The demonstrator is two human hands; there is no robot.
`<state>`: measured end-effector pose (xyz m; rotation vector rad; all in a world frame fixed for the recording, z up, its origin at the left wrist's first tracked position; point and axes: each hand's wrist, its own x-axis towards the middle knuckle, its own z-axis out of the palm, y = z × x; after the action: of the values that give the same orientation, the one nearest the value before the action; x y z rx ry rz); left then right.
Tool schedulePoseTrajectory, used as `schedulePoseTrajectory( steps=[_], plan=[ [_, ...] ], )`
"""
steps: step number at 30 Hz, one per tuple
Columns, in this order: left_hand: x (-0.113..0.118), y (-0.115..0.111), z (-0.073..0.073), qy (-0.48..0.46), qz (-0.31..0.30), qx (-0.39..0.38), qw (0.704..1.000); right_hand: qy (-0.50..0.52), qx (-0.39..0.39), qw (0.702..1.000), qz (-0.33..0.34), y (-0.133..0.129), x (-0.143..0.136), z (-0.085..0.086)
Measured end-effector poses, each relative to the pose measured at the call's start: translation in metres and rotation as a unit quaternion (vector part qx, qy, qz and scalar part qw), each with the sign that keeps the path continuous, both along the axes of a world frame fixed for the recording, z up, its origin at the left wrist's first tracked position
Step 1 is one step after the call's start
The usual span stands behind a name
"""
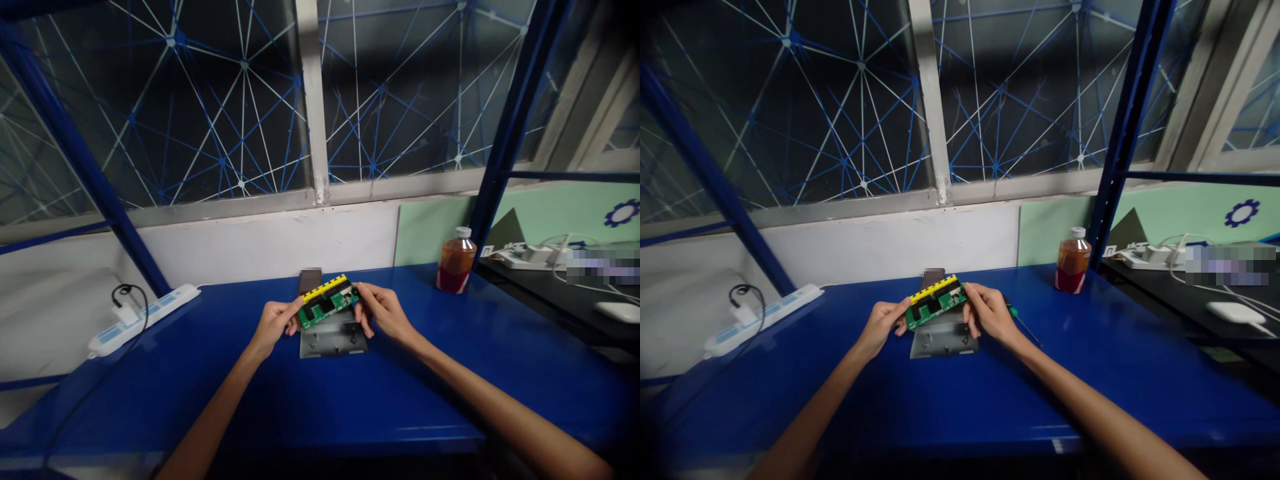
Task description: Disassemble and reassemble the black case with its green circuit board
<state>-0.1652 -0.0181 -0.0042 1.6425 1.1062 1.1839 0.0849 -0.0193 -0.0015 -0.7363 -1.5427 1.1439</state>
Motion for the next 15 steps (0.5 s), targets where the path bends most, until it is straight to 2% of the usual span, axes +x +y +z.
schedulePoseTrajectory(
  steps=[3, 8, 15],
  plan=[
    [-0.0009, -0.0013, 0.0013, -0.014, 0.001, 0.01, 1.0, -0.035, 0.018, 0.999, -0.028, 0.0014, 0.0001, -0.003],
    [-0.0013, -0.0005, 0.0014, -0.014, -0.001, 0.006, 1.0, -0.125, 0.076, 0.983, -0.115, 0.0001, 0.0032, -0.0039],
    [-0.0014, -0.0016, 0.0036, -0.003, -0.009, -0.001, 1.0, -0.21, 0.142, 0.956, -0.151, -0.0001, 0.0077, -0.001]
  ],
)
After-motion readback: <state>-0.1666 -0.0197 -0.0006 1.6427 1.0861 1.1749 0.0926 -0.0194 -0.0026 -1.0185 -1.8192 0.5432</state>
